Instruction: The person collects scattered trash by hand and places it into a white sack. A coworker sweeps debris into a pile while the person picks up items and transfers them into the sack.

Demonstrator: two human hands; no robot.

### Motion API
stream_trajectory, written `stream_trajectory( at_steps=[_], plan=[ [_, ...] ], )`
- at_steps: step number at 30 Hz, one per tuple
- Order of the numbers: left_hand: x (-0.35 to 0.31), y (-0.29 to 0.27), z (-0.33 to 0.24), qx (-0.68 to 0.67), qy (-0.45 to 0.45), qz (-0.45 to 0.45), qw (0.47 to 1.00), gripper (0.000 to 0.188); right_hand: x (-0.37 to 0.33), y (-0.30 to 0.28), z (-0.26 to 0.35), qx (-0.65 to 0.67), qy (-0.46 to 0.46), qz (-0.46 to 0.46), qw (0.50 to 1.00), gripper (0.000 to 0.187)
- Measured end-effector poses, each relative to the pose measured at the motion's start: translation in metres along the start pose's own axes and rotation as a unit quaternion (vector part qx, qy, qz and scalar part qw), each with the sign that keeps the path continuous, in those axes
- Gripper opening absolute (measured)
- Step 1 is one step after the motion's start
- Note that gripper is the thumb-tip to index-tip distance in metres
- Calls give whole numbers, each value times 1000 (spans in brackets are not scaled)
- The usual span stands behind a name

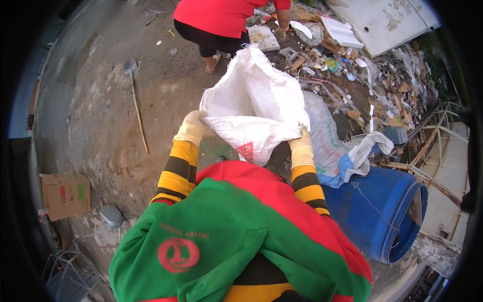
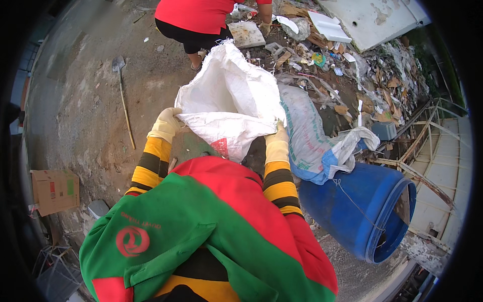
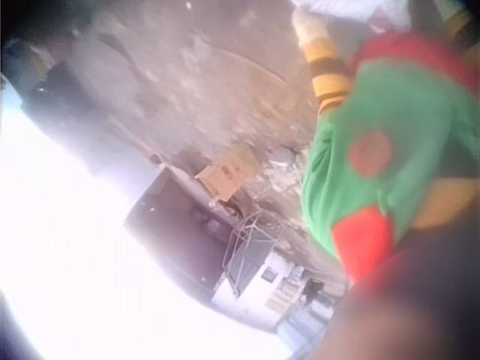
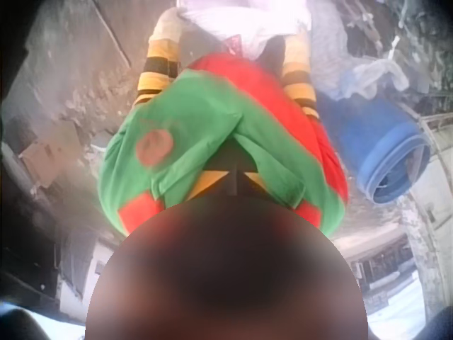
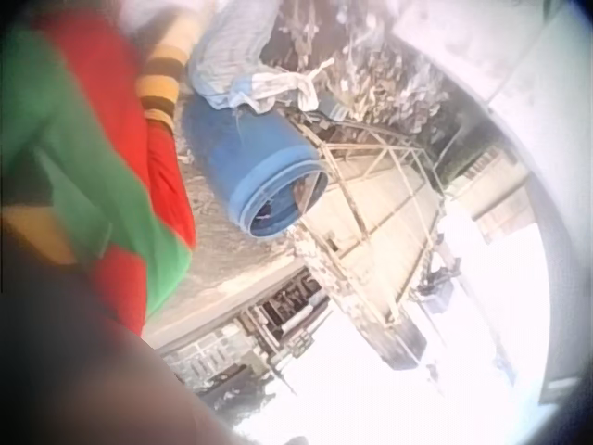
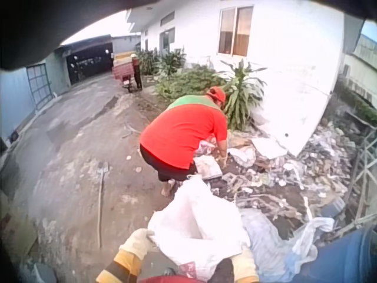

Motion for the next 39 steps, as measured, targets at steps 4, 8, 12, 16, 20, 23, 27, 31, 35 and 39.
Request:
stream_trajectory(
  at_steps=[4, 8, 12, 16, 20, 23, 27, 31, 35, 39],
  plan=[
    [11, -2, 16, -215, 22, 50, 975, 36, 3, -41, 14, -1, 14, -76, 997, 28],
    [23, -7, 19, -217, 94, 27, 971, 39, 10, -81, 3, -2, 43, -166, 985, 28],
    [20, 20, -3, -138, 165, 103, 971, 37, 6, -67, 41, -388, 43, -216, 895, 43],
    [-8, 53, -10, -100, 171, 182, 963, 35, -76, 84, 126, -557, -485, -125, 663, 98],
    [-46, 78, -5, -50, 135, 201, 969, 32, -113, 229, 66, -767, -541, 20, 344, 110],
    [-71, 87, -2, -60, 95, 252, 961, 37, -110, 276, 36, -767, -589, 5, 254, 97],
    [-88, 63, -31, 31, 158, 286, 945, 39, -39, 301, 28, -803, -479, 102, 341, 68],
    [-68, -18, -119, 198, 291, 74, 933, 44, 9, 279, 8, -830, -350, 189, 391, 39],
    [-81, -39, -188, 411, 531, -130, 729, 66, 37, 236, -31, -783, -178, 222, 553, 27],
    [-118, -27, -192, 492, 533, -381, 573, 94, 46, 185, -50, -616, 11, 75, 784, 29]
  ],
)
Point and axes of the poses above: each hand's wrist, its own x-axis towards the middle knuckle, its own y-axis out of the palm, z = x × y, the point moved 9 cm from there along x, towards the middle knuckle
